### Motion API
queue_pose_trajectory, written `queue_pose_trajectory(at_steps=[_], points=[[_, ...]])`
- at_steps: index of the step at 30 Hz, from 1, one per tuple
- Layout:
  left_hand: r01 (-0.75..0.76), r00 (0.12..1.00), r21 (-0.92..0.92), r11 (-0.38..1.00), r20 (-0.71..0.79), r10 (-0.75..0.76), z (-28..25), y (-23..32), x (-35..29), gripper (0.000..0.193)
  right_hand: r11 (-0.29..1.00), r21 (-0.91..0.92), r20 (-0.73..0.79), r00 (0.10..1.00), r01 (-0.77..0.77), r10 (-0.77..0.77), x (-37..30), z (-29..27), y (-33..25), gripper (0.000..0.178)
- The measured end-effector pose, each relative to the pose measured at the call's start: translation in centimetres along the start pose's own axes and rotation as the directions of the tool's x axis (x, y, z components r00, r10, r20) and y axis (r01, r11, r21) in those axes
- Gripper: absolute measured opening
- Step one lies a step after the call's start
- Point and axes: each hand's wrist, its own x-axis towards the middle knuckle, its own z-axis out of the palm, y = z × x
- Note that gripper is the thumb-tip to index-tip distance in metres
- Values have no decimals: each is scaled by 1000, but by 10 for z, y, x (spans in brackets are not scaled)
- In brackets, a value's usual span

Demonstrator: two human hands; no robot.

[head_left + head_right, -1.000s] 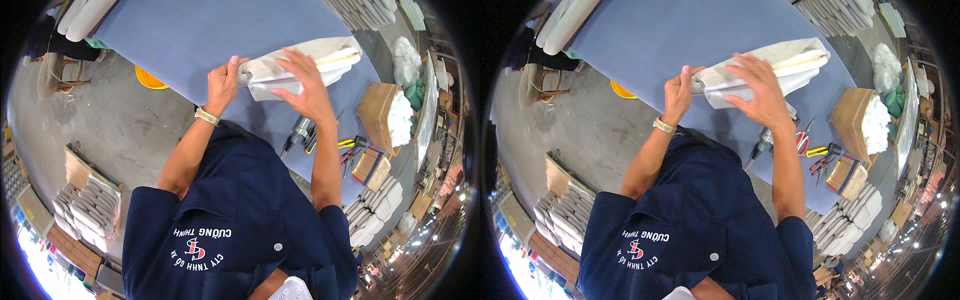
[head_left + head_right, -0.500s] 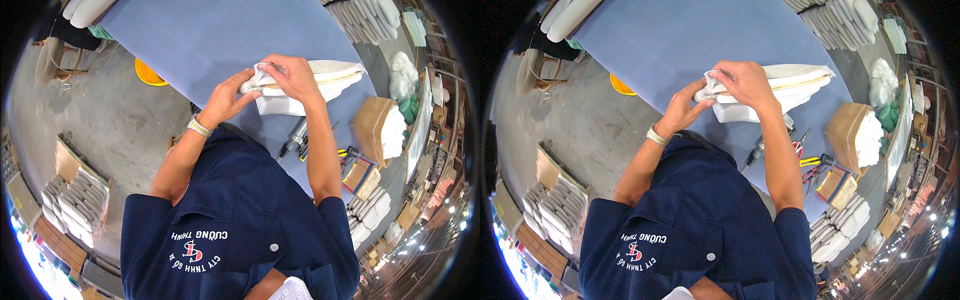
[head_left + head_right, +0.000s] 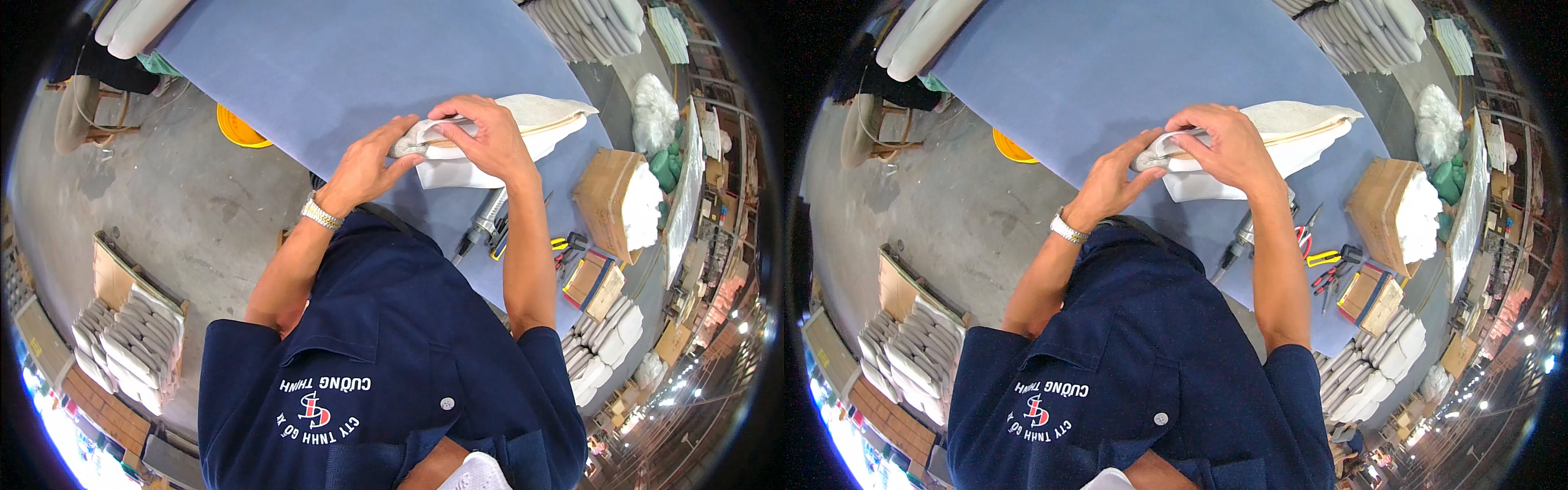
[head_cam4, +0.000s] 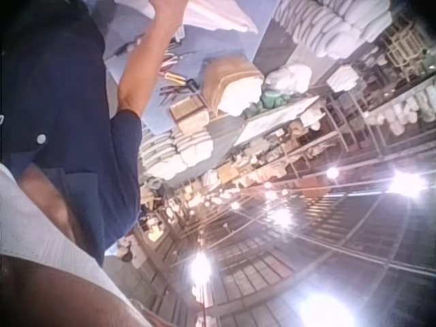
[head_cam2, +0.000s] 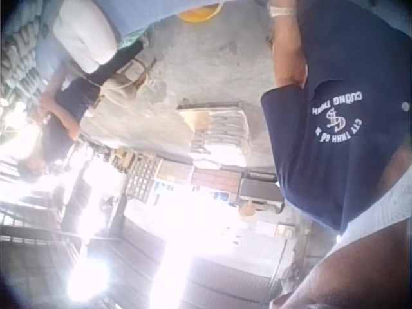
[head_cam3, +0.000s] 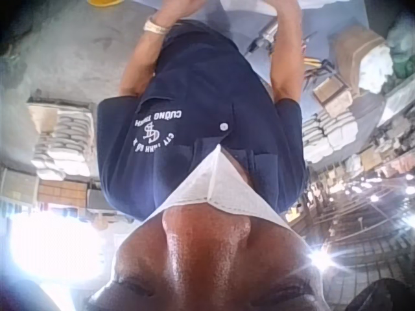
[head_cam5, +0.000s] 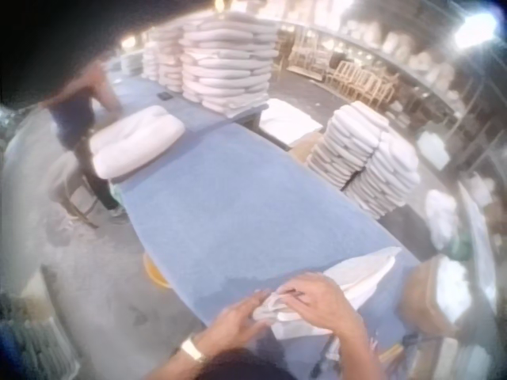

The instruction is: The person wraps a white fabric cover around a cushion, uses a staple gun to secure the fabric, and trims excess material with scissors. The person repeats this process on multiple cushions, adjusting and smoothing the fabric before stapling.

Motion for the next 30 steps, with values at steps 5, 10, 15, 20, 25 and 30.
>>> queue_pose_trajectory(at_steps=[5,10,15,20,25,30], points=[[-4,1000,-7,1000,-12,4,0,-5,1,61,983,-150,-195,972,101,-130,-6,-2,-13,14],[54,998,-46,997,-29,-56,-1,-4,2,65,989,82,-386,911,-123,145,-43,7,-20,14],[70,997,-2,998,19,-70,-3,-7,3,65,949,177,-280,911,-260,302,-47,26,-11,21],[48,998,41,998,40,-50,-8,-6,6,63,948,249,-499,812,-199,302,-58,26,3,20],[121,990,18,993,68,-121,-11,-4,15,62,744,568,-647,367,-352,668,-120,61,67,44],[87,994,55,995,63,-91,-14,-12,17,62,55,998,-48,282,-16,958,-137,80,110,75]])
